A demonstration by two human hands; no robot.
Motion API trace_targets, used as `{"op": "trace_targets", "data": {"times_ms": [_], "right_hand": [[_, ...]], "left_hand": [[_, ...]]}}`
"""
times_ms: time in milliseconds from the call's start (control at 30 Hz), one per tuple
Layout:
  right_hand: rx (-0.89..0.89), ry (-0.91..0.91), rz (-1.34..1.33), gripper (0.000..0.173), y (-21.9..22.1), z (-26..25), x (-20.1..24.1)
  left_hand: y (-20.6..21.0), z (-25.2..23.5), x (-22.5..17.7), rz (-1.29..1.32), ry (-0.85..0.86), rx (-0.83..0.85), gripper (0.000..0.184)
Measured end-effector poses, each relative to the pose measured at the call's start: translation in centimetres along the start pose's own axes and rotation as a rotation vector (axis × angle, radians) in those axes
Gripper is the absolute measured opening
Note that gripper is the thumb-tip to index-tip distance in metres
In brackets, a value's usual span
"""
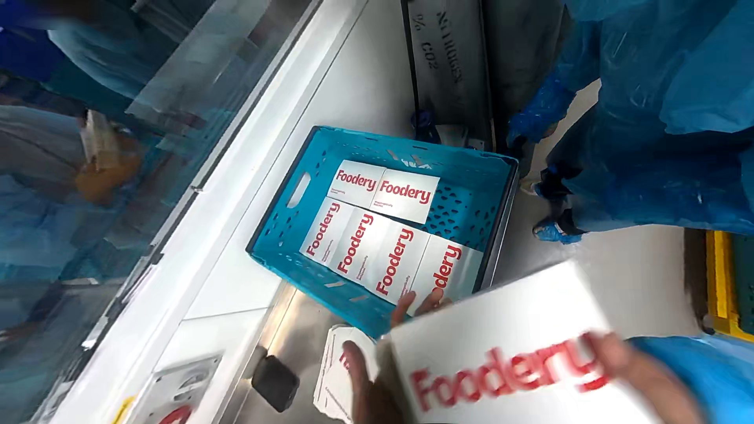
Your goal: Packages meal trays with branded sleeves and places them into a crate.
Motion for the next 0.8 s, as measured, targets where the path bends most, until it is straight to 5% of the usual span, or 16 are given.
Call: {"op": "trace_targets", "data": {"times_ms": [67, 267, 400, 533, 633, 733, 800], "right_hand": [[0.055, 0.035, 0.008, 0.075, 0.1, -0.8, -1.3], [-0.109, 0.085, 0.108, 0.081, -4.4, -3.4, 0.0], [-0.291, 0.060, 0.121, 0.073, -2.7, -4.0, -1.0], [-0.328, -0.105, 0.082, 0.062, -1.3, -8.7, -0.9], [-0.362, -0.119, 0.164, 0.066, -0.8, -13.1, -0.9], [-0.293, 0.012, 0.415, 0.078, -4.0, -13.1, -1.0], [-0.342, -0.049, 0.611, 0.067, -8.2, -10.8, 0.3]], "left_hand": [[0.2, -0.4, 1.3, 0.036, -0.063, 0.033, 0.086], [1.0, -0.2, 3.7, 0.029, -0.145, -0.356, 0.071], [1.0, -1.6, 1.6, -0.344, -0.111, -0.596, 0.055], [-1.3, -6.4, -4.3, -0.809, -0.198, -0.267, 0.053], [-3.9, -12.7, -6.3, -0.952, -0.092, -0.237, 0.042], [-8.9, -20.9, -4.5, -1.286, 0.061, -0.263, 0.050], [-11.6, -24.1, -0.1, -1.512, -0.006, -0.186, 0.065]]}}
Point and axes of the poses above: each hand's wrist, its own z-axis away from the middle knuckle, its own y-axis out of the palm, x = y × z, the point moved 5 cm from there along -z, towards the middle knuckle, and after that the axes turned 11 degrees about -z, right-handed, at the moved point
